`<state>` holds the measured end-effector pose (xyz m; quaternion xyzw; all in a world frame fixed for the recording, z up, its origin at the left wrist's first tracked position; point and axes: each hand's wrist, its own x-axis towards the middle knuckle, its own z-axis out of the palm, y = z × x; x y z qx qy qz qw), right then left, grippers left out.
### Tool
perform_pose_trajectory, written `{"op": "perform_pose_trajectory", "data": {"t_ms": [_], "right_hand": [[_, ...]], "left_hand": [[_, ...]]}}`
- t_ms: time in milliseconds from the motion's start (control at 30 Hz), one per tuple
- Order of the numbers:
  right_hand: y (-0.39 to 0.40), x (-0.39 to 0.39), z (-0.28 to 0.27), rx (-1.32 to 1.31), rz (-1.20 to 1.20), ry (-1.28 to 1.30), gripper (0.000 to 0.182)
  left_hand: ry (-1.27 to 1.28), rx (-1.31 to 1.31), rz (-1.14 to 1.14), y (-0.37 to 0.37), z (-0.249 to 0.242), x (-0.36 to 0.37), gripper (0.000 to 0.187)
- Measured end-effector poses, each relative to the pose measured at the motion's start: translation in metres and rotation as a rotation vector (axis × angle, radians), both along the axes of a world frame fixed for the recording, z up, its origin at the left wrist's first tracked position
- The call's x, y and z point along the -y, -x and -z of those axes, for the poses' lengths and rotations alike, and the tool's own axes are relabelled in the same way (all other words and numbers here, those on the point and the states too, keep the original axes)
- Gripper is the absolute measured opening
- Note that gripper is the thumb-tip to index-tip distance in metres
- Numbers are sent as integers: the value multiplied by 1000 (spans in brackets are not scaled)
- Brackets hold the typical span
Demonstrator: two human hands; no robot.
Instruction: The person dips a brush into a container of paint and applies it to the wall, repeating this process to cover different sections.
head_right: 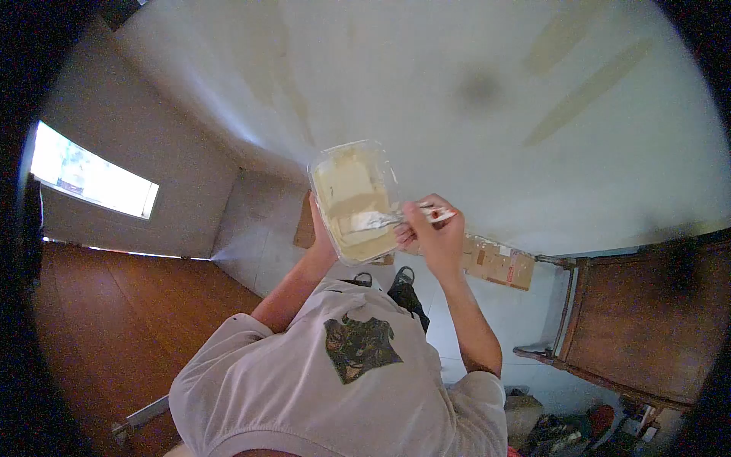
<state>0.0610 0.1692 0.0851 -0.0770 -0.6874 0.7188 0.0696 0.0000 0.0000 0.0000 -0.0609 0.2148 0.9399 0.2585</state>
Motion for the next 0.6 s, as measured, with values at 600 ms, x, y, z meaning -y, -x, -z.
{"op": "perform_pose_trajectory", "data": {"t_ms": [600], "right_hand": [[40,4,-106,-497,268,626,8]], "left_hand": [[-318,-321,77,-21,46,52,77]]}}
